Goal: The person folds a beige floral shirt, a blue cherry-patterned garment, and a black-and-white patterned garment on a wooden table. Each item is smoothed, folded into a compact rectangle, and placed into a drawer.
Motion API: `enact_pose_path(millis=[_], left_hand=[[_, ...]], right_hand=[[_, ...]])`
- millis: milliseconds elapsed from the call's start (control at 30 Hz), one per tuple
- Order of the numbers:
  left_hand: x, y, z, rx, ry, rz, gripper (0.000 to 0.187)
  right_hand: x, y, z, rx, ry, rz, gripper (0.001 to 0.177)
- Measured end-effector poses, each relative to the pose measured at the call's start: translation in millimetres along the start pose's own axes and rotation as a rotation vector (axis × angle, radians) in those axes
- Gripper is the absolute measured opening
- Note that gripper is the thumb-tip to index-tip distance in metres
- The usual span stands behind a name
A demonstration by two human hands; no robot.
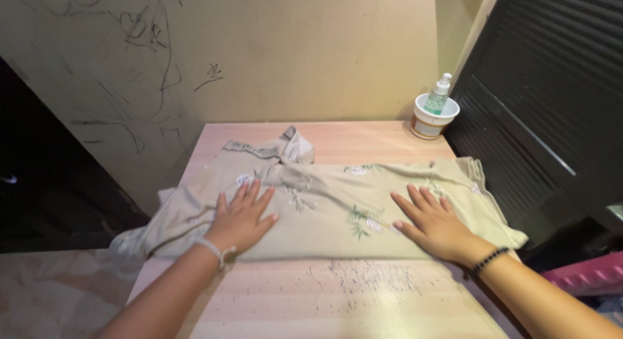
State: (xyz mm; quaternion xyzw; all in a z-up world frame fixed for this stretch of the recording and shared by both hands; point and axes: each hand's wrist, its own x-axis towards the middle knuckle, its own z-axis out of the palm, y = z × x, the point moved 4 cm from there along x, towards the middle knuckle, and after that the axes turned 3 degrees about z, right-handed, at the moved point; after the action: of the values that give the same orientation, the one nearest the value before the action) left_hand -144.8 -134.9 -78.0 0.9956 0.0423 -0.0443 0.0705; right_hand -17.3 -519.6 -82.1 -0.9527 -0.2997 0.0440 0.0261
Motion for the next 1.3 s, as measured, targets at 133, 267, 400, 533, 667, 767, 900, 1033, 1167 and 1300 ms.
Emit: enact_pose_path(millis=[133, 267, 400, 533, 667, 767, 900, 1033, 1167, 1300], left_hand=[[-46.6, 16.4, 6.1, -0.025, -0.027, -0.017, 0.074], [-62.4, 19.4, 2.4, -0.038, -0.015, -0.009, 0.07], [-24.5, -11.2, -23.7, -0.131, 0.165, -0.082, 0.056], [17.5, -72.1, -49.5, -0.07, 0.323, -0.299, 0.051], [47.4, -123.4, -30.5, -0.251, 0.251, -0.466, 0.043], [69.6, -148.2, -10.4, -0.5, 0.337, -0.42, 0.036], [83.9, -171.6, 2.4, -0.891, 0.477, -0.235, 0.022], [76.4, -181.5, 0.3, -1.48, 0.508, -0.169, 0.018], [66.1, -163.4, -18.2, -1.74, 0.324, -0.102, 0.019], [49.8, -145.8, -36.8, -1.741, 0.263, -0.063, 0.032]], right_hand=[[-44.6, -12.0, -7.9, 0.006, 0.032, -0.049, 0.075], [-46.8, -19.6, -34.7, -0.038, 0.032, 0.057, 0.059], [-8.7, -48.4, -60.8, 0.152, 0.169, -0.107, 0.037], [55.2, -107.0, -62.9, 0.335, 0.187, -0.315, 0.027], [115.2, -168.4, -57.5, 0.404, 0.174, -0.435, 0.025], [144.0, -197.0, -46.8, 0.312, 0.162, -0.324, 0.028], [158.8, -205.7, -38.5, 0.241, 0.229, -0.375, 0.033], [165.6, -181.1, -41.8, 0.254, 0.323, -0.307, 0.021], [164.5, -168.8, -44.8, 0.371, 0.29, -0.319, 0.023], [158.0, -190.4, -32.4, 0.341, 0.238, -0.495, 0.034]])
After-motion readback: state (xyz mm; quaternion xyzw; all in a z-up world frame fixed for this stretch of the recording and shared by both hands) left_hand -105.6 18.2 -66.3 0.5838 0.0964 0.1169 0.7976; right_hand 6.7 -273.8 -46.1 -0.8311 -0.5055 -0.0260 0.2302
